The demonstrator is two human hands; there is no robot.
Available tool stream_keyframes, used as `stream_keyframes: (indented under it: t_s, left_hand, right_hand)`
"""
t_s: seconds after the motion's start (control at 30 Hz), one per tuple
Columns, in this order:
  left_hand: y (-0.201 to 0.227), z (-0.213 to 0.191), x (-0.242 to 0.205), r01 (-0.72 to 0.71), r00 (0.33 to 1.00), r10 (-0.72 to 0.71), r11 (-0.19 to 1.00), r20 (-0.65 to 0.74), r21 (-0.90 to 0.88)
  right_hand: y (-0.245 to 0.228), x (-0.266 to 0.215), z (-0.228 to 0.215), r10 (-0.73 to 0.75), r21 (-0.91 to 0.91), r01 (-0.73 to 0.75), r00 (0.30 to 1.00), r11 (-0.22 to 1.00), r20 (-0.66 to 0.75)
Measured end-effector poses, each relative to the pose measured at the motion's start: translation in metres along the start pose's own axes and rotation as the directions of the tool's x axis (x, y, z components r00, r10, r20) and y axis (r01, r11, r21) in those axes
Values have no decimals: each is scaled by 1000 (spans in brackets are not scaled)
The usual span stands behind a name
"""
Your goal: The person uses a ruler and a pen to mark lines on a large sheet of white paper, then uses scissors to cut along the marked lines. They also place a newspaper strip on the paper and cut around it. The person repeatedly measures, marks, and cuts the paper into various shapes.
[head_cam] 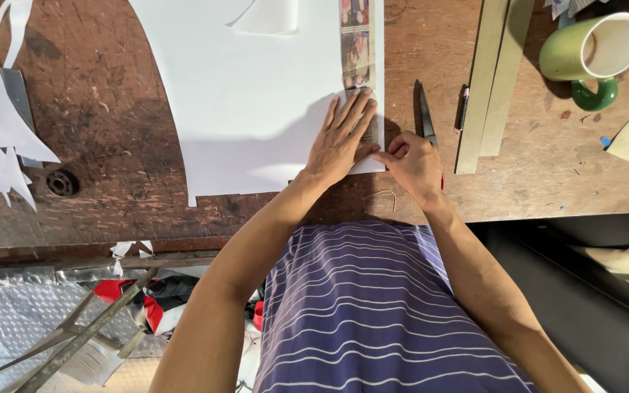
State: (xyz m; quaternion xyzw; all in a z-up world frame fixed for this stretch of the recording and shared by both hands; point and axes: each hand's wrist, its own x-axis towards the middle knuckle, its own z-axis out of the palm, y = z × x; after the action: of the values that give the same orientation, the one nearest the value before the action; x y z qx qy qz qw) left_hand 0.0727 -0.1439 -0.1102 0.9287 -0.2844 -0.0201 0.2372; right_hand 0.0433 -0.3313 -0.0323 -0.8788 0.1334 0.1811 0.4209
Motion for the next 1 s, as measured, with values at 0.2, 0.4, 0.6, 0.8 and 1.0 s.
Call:
stream_keyframes:
  t_s: [0.2,0.4,0.6,0.8,1.0]
  left_hand:
    - [-2,4,1,4,1000,-3,999,12,-50]
    - [-3,-5,0,3,1000,-2,999,3,-54]
    - [-2,-7,1,6,1000,-5,998,20,-66]
    - [-2,-6,0,17,1000,-15,997,27,-78]
    - [-2,-5,2,19,1000,-16,996,26,-84]
  right_hand:
    - [22,1,-9,-63,216,66,998,974,-22]
    - [30,-3,-22,3,377,16,999,926,-50]
    - [39,-2,-26,-20,388,52,996,920,-86]
    - [32,-2,-22,-47,317,76,994,945,-97]
    - [11,-6,-17,-114,117,132,982,984,-154]
